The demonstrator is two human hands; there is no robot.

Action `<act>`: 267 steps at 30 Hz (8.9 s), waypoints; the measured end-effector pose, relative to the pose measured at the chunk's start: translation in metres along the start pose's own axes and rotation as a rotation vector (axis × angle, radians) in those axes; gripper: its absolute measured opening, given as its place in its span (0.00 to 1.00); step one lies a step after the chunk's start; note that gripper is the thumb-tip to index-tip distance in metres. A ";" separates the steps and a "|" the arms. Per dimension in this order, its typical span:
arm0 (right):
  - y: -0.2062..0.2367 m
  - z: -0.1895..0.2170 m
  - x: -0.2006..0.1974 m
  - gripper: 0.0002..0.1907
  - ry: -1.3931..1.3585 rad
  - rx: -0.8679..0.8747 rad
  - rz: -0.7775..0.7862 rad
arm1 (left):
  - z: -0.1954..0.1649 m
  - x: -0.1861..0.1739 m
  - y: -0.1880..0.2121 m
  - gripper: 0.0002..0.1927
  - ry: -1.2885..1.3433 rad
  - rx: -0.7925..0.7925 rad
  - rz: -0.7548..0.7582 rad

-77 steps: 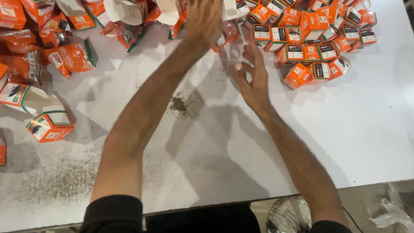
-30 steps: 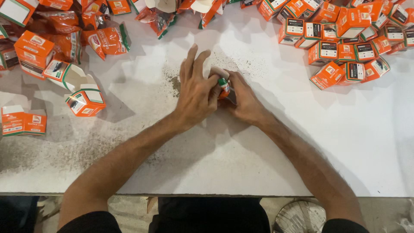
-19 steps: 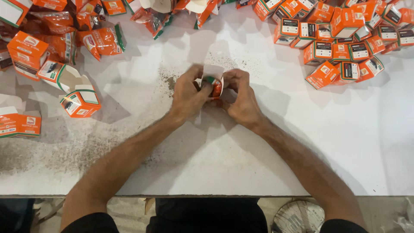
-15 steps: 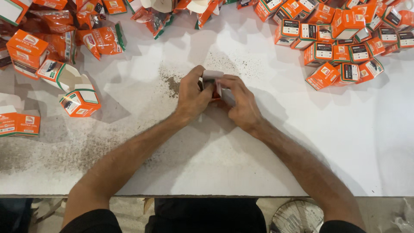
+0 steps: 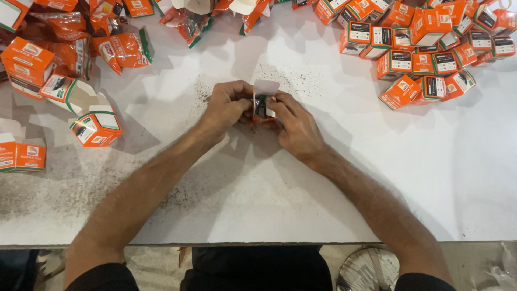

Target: The person picks small orange product boxes from a pile on the table, opens a white paper carton, places an orange box inside, folds the carton closed, and sets the packed carton aside, repeating this packing cycle throughout the clip.

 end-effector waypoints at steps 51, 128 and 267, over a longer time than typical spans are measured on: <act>-0.028 0.022 0.047 0.41 -0.931 0.111 0.136 | -0.004 -0.027 0.085 0.37 -1.242 0.839 -0.089; -0.018 0.000 0.028 0.35 -0.221 -0.067 -0.072 | -0.024 -0.011 0.006 0.18 -0.412 0.219 -0.154; -0.036 0.007 0.021 0.37 -0.146 0.101 -0.002 | -0.023 -0.003 0.018 0.30 -0.476 0.119 -0.290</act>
Point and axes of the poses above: each hand's wrist, its own y-axis away from the middle knuckle, its own x-axis out of the palm, z = x × y, the point moved 2 cm from there along -y, towards the middle knuckle, and after that the axes turned 2 degrees about -y, right-handed, at the moved point
